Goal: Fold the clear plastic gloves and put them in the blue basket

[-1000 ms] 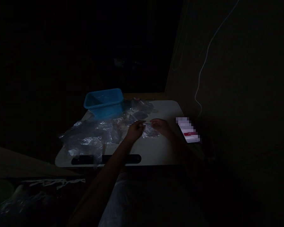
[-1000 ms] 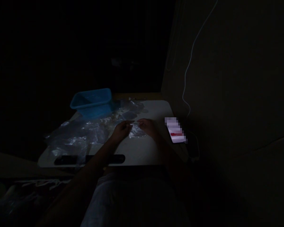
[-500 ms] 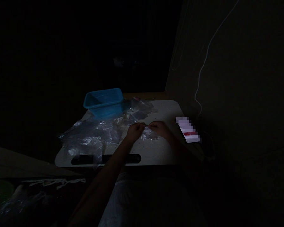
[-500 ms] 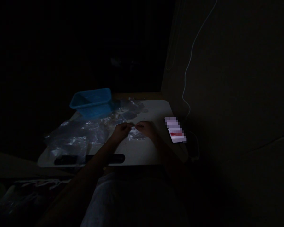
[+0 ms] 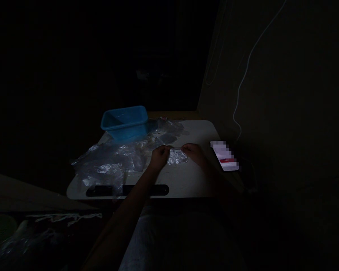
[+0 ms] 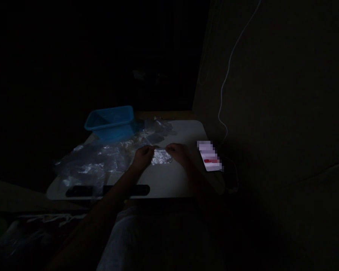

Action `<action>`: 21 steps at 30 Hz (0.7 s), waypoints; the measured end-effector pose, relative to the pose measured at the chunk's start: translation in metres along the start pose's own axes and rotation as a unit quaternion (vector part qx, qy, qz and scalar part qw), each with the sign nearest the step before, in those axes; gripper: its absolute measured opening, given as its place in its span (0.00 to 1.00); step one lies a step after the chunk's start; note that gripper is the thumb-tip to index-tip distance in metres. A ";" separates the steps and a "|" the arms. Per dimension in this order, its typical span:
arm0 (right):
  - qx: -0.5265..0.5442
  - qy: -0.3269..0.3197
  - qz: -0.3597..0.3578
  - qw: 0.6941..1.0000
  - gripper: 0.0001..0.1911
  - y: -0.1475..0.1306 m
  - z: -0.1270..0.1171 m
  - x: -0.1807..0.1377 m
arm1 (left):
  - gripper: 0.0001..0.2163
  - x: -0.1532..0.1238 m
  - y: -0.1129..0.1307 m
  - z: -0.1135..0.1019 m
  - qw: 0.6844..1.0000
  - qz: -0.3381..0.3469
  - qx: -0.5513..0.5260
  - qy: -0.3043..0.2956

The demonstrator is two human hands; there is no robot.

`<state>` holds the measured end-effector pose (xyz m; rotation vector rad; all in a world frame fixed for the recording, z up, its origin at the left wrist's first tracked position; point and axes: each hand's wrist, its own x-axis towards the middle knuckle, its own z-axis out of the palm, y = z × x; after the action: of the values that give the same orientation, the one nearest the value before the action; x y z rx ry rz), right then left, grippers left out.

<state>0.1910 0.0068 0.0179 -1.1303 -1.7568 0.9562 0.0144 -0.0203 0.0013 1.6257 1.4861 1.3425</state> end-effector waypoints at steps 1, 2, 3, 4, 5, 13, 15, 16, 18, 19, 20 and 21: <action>0.002 0.003 0.000 1.000 0.08 0.000 -0.001 0.000 | 0.10 0.000 0.000 0.000 1.000 -0.004 0.000 0.002; 0.005 0.005 -0.001 1.000 0.08 0.001 -0.001 0.000 | 0.10 0.000 0.001 -0.001 1.000 -0.008 0.001 0.004; 0.010 0.006 -0.001 1.000 0.09 0.001 -0.001 0.001 | 0.10 0.000 0.002 -0.001 1.000 -0.011 0.002 0.003; 0.016 0.006 -0.002 1.000 0.09 0.002 -0.002 0.001 | 0.10 0.000 0.003 -0.002 1.000 -0.011 0.002 0.004; 0.022 0.008 -0.005 1.000 0.10 0.003 -0.002 0.001 | 0.10 0.000 0.004 -0.002 1.000 -0.009 0.002 0.007; 0.038 0.028 0.003 0.999 0.10 0.008 -0.002 0.001 | 0.11 0.000 0.001 -0.002 1.000 -0.023 -0.006 0.018; 0.044 0.028 0.005 0.999 0.11 0.007 -0.002 0.001 | 0.11 0.000 0.000 -0.002 1.000 -0.021 -0.014 0.018; 0.047 0.026 0.004 0.999 0.11 0.007 -0.002 0.001 | 0.11 0.000 0.000 -0.002 1.000 -0.016 -0.017 0.019; 0.050 0.014 0.002 0.999 0.12 0.006 -0.001 0.001 | 0.11 0.000 0.000 -0.002 1.000 -0.008 -0.020 0.019; 0.046 0.006 0.000 0.999 0.12 0.006 -0.001 0.001 | 0.11 0.000 0.001 -0.003 1.000 -0.005 -0.021 0.019; 0.039 -0.003 -0.001 0.999 0.13 0.006 -0.001 0.001 | 0.11 0.000 0.001 -0.003 1.000 -0.005 -0.022 0.020; 0.031 -0.009 -0.002 0.999 0.13 0.006 -0.001 0.001 | 0.11 0.000 0.002 -0.003 1.000 -0.005 -0.023 0.020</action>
<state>0.1934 0.0103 0.0128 -1.0811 -1.7303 1.0145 0.0125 -0.0217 0.0037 1.5682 1.4737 1.4009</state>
